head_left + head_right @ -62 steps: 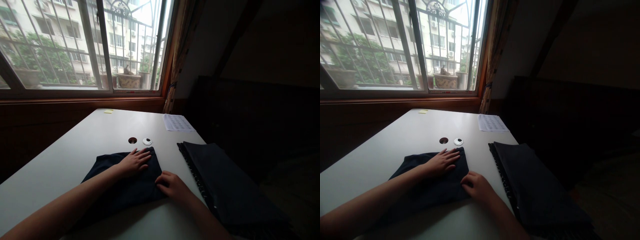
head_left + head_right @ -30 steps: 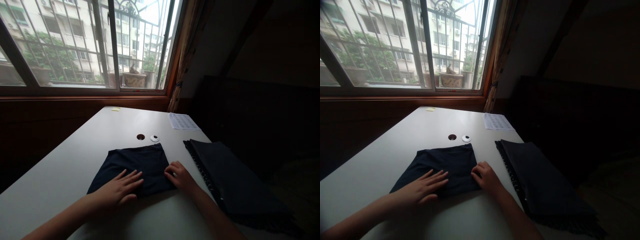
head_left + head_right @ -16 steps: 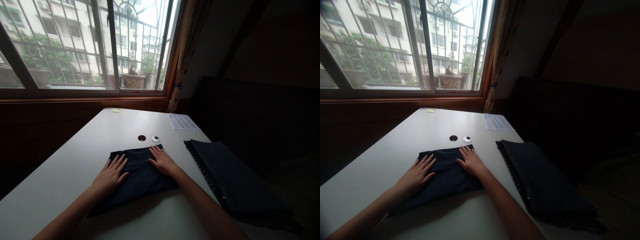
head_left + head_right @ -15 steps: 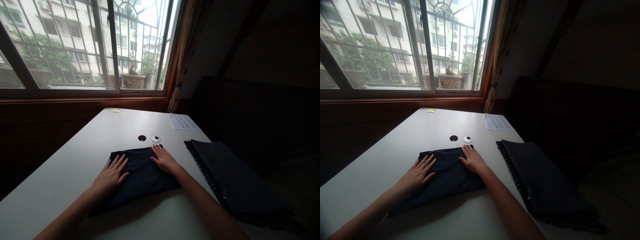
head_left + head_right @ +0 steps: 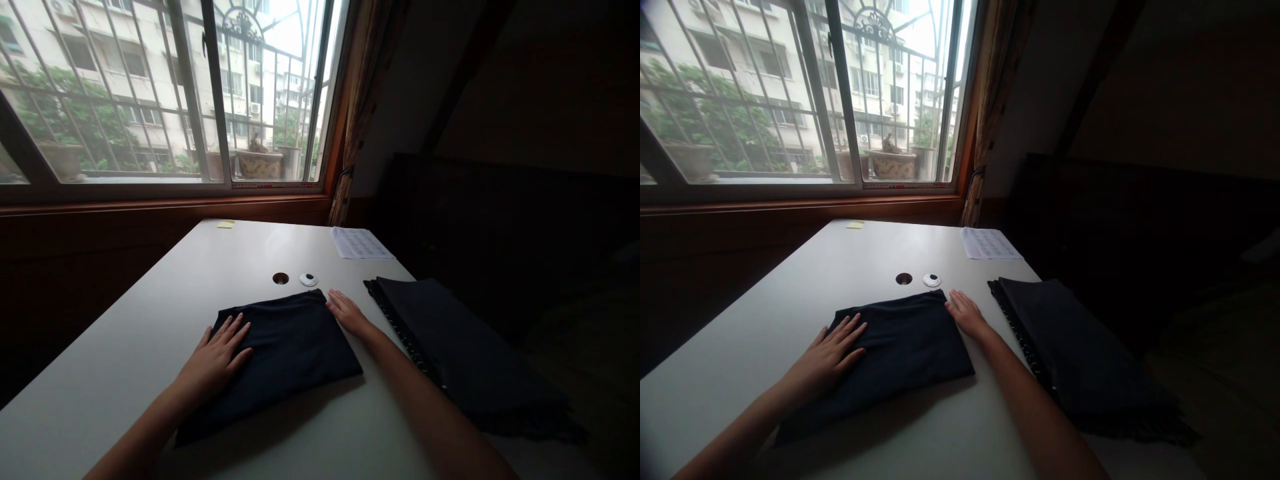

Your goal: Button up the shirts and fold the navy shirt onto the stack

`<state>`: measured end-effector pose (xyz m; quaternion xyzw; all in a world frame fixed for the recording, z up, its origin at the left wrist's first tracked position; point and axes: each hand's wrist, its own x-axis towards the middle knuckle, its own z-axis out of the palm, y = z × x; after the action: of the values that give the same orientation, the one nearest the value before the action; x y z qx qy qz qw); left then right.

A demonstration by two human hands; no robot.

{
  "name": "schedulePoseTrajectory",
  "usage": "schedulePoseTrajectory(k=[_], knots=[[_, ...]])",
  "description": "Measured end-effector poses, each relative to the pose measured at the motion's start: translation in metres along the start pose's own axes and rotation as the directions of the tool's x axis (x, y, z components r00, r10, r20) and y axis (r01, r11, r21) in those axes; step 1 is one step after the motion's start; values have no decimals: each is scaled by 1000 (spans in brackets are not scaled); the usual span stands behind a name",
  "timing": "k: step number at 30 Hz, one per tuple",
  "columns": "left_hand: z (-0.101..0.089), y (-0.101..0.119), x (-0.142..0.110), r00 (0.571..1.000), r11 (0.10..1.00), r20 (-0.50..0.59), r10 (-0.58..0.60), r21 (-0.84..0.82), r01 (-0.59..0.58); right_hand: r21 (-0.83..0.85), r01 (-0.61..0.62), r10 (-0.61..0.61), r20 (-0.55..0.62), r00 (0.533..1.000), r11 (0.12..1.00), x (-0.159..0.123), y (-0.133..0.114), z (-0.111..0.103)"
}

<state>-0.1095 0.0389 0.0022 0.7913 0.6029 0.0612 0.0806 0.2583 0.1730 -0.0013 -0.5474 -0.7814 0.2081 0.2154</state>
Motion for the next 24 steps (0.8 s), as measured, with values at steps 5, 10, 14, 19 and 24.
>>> schedulePoseTrajectory(k=[5, 10, 14, 19, 24], knots=[[0, -14, -1, 998, 999, -42, -45, -11, 44, 130, 24, -23, -7, 1000, 991, -39, 6, -4], [-1, -20, -2, 995, 997, -67, -75, -1, 75, 259, -78, 79, 8, 997, 963, -86, 5, -11], [-7, -16, -3, 993, 997, -90, -77, 6, 78, 261, -210, 194, 87, 977, 942, -111, -6, -14], [-21, -11, -6, 987, 999, -156, -39, -9, 38, 371, -224, 205, 90, 974, 901, -120, -9, -6], [-42, -8, -10, 997, 993, -79, 1, -118, -11, 492, -215, 268, -38, 963, 844, -109, 7, -5]])
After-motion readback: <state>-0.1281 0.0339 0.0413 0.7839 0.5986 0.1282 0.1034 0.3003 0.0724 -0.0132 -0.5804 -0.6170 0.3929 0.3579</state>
